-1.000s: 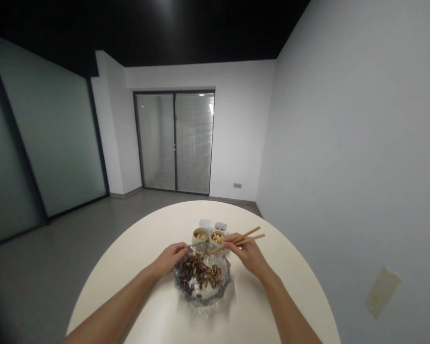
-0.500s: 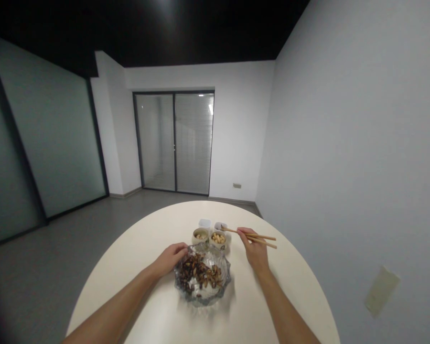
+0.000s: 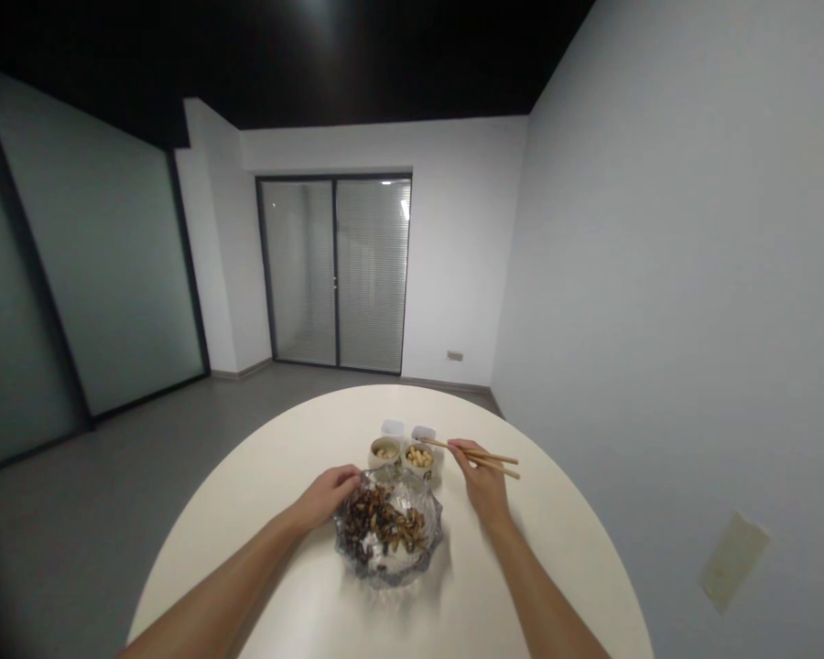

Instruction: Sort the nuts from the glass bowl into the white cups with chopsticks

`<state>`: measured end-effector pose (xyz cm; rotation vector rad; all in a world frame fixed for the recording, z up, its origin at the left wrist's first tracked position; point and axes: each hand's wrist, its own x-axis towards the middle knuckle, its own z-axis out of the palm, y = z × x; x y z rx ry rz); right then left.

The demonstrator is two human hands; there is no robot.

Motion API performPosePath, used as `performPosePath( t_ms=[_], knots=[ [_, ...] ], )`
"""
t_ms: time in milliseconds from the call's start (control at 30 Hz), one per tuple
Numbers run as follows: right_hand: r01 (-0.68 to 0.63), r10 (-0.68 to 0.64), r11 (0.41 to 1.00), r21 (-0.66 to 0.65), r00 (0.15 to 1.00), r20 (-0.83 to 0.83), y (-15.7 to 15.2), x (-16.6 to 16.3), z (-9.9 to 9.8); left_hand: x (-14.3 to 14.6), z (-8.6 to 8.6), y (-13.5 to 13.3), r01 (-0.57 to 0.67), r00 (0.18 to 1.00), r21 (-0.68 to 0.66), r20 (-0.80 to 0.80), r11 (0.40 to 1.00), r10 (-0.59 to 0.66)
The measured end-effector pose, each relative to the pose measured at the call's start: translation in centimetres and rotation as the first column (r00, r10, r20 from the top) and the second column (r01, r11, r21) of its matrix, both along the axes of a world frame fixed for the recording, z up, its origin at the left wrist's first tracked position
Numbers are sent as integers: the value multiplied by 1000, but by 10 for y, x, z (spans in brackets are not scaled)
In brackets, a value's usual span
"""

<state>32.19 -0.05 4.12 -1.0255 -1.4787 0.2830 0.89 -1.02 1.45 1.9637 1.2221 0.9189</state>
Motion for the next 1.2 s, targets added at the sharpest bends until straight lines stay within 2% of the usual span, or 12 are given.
performPosePath(
  t_ms=[233,333,467,700,1033,1200],
  knots=[
    [5,-8,999,-38,998,-68,-5,4,11,0,0,0,8,1000,-8,3,1000,-8],
    [-103,95,992,-75,990,-103,-11,0,20,0,2,-1,7,1000,-15,3,1000,-7],
    [-270,264,947,-173,963,-58,-21,-9,26,0,2,-1,-2,1000,-14,3,1000,2],
    [-349,383,883,-315,922,53,-28,-19,23,0,-2,2,-2,1000,-1,-9,1000,2],
    [-391,429,850,-354,903,33,-25,-21,15,0,2,0,-2,1000,-2,-12,1000,2],
    [-381,417,861,-337,908,40,-27,-23,18,-1,0,1,0,1000,2,-13,1000,0]
  ],
)
